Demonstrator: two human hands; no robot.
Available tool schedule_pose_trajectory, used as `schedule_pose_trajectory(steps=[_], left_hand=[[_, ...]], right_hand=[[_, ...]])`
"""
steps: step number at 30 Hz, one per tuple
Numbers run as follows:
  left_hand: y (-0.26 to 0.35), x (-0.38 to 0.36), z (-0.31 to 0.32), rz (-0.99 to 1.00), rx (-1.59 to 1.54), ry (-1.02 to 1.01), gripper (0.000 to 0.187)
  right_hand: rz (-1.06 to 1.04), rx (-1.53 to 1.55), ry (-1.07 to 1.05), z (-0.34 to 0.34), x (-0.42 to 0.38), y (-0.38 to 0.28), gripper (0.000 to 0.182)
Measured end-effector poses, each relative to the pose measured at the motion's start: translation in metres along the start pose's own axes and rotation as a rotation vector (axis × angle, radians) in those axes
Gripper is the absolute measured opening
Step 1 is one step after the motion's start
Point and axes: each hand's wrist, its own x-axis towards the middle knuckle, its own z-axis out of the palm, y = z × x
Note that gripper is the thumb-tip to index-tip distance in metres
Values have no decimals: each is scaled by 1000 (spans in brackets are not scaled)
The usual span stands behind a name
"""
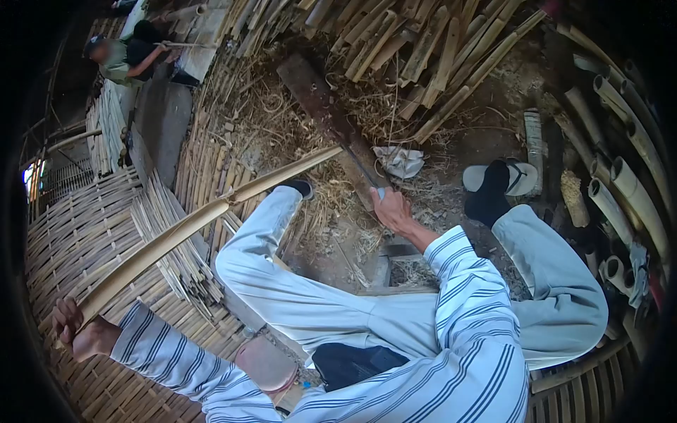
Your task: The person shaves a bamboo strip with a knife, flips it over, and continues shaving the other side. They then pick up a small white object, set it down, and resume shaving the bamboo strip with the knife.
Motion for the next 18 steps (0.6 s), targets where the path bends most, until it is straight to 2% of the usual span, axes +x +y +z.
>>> schedule_pose_trajectory(steps=[1,2,5,8,11,12,14,18], left_hand=[[3,5,-9,-19,2,-13,23],[4,12,-23,-65,-104,-136,23],[2,9,-19,-11,36,-62,23],[1,13,-24,-28,-58,-125,23],[4,12,-18,4,93,-18,27],[7,18,-29,-70,-5,-129,27],[9,18,-26,-71,-21,-152,26],[8,16,-15,3,34,-133,27]], right_hand=[[-58,-13,27,5,-3,1,51],[-117,-24,61,8,-6,2,47],[-433,40,100,-12,-17,-41,42],[-589,112,120,-6,-16,-61,38],[-391,112,155,14,1,-25,41],[-63,-47,34,10,8,-14,48],[50,-119,49,24,32,49,56],[84,-9,36,2,24,31,56]])
